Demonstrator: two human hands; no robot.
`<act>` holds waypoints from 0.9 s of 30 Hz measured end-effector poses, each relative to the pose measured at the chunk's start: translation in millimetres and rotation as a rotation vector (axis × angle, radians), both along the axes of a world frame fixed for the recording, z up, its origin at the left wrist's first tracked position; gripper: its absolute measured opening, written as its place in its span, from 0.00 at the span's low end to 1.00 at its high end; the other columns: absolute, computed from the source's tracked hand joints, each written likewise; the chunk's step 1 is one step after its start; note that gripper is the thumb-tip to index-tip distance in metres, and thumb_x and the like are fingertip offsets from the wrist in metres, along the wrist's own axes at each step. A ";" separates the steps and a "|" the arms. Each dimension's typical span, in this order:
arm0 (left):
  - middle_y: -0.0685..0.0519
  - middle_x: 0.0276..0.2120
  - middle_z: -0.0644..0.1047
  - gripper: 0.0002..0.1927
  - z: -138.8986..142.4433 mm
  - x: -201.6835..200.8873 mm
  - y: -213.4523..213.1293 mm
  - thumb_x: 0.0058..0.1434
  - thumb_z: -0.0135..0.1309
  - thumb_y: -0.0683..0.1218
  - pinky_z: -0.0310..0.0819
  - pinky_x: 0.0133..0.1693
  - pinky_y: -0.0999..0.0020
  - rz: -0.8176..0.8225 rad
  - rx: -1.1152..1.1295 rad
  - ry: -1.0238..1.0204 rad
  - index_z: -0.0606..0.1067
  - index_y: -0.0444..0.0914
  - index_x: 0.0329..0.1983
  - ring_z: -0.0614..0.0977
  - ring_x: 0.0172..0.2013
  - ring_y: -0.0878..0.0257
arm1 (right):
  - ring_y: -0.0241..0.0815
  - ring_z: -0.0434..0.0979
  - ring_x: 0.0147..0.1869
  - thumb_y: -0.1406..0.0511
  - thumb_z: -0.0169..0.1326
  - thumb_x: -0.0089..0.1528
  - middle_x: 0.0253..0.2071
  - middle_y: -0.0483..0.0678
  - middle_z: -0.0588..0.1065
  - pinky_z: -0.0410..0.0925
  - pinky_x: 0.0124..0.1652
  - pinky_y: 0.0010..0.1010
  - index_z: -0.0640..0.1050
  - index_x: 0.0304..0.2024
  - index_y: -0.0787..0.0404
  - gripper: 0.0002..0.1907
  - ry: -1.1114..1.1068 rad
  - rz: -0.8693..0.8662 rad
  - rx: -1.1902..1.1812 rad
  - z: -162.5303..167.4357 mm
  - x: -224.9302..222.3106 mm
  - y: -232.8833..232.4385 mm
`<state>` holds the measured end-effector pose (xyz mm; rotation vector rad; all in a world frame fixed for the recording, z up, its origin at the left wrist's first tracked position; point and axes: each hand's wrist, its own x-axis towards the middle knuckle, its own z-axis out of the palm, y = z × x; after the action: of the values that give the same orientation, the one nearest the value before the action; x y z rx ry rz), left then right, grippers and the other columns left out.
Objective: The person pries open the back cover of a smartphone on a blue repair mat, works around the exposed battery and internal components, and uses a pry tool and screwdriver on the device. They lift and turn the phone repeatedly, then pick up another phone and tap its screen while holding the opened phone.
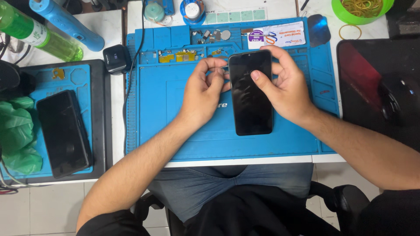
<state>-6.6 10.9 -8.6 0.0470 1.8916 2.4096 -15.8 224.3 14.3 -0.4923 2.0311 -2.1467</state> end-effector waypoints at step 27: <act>0.50 0.41 0.79 0.11 6.8 -17.2 -15.1 0.69 0.56 0.43 0.87 0.43 0.67 -0.138 0.064 -0.074 0.76 0.32 0.51 0.85 0.43 0.61 | 0.34 0.78 0.57 0.71 0.54 0.72 0.55 0.54 0.78 0.74 0.53 0.24 0.61 0.68 0.66 0.25 -0.015 0.035 -0.029 -0.5 -4.0 6.5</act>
<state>-23.8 -4.2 -1.8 0.0879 1.7199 2.3461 -19.8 230.8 13.8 -0.5093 1.9710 -2.1566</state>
